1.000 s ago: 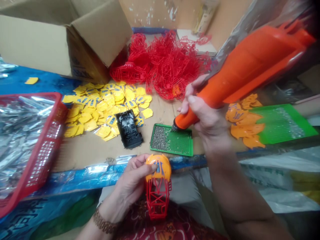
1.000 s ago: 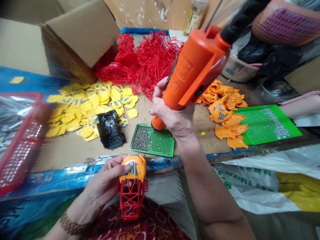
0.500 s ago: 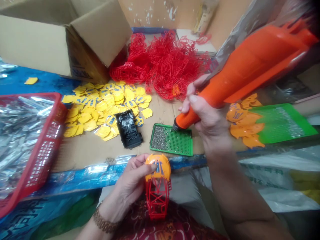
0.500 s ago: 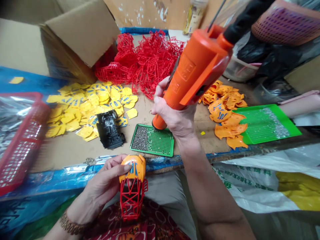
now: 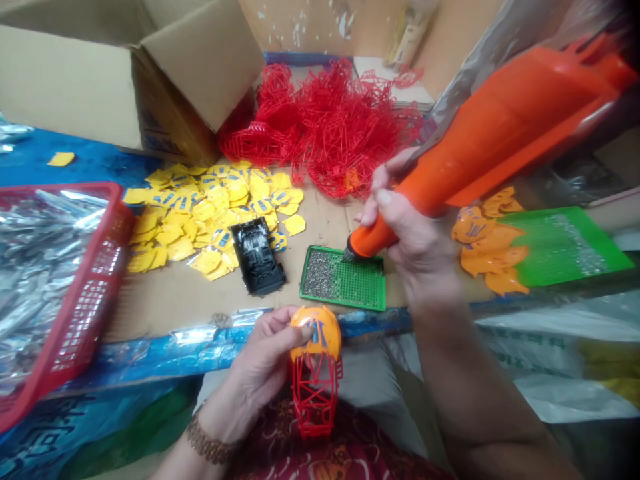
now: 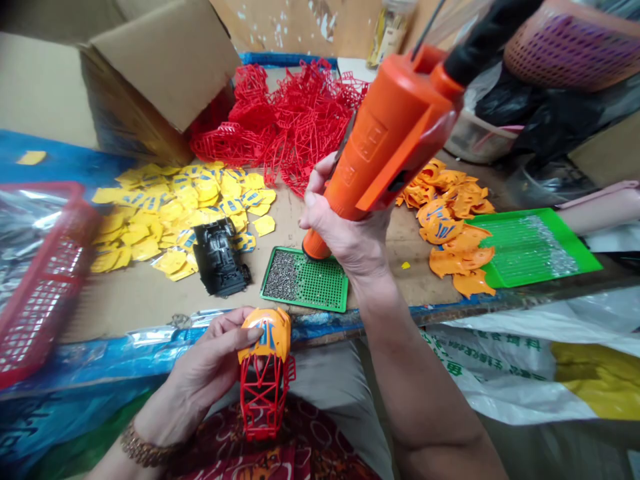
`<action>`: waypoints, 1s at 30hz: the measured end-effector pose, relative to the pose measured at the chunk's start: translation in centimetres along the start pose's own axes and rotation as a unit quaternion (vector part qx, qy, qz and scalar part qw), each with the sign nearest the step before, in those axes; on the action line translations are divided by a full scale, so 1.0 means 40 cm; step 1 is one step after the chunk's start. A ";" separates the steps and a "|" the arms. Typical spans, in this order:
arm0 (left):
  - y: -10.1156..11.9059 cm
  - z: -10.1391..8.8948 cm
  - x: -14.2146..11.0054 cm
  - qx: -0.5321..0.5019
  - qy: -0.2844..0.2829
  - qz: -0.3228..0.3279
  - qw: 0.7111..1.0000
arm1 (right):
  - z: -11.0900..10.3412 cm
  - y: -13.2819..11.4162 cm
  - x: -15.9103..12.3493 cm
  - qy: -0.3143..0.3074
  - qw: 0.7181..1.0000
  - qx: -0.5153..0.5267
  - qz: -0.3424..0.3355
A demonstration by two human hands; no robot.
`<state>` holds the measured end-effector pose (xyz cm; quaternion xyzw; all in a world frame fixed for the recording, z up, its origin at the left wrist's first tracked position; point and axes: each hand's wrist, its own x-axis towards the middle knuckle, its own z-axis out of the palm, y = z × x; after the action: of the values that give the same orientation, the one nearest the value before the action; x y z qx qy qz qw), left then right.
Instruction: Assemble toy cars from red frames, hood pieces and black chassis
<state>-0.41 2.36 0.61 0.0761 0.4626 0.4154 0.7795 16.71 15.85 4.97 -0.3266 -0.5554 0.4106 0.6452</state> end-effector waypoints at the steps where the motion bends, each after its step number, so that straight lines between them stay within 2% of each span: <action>1: 0.000 0.000 0.000 0.000 -0.001 -0.002 1.000 | 0.002 -0.004 0.000 0.004 1.000 -0.001 0.002; 8: 0.001 0.000 -0.004 -0.003 -0.008 0.001 1.000 | 0.016 -0.026 0.000 0.041 0.998 0.041 0.015; 17: 0.004 0.005 -0.001 -0.008 -0.011 0.001 1.000 | 0.007 -0.003 0.002 0.034 0.999 -0.002 0.002; 30: 0.001 -0.004 0.001 0.013 -0.016 0.005 1.000 | 0.015 -0.018 -0.002 0.032 0.999 0.009 0.010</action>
<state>-0.54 2.37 0.50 0.0949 0.4548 0.4119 0.7839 16.23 15.45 5.66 -0.3396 -0.5272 0.4112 0.6616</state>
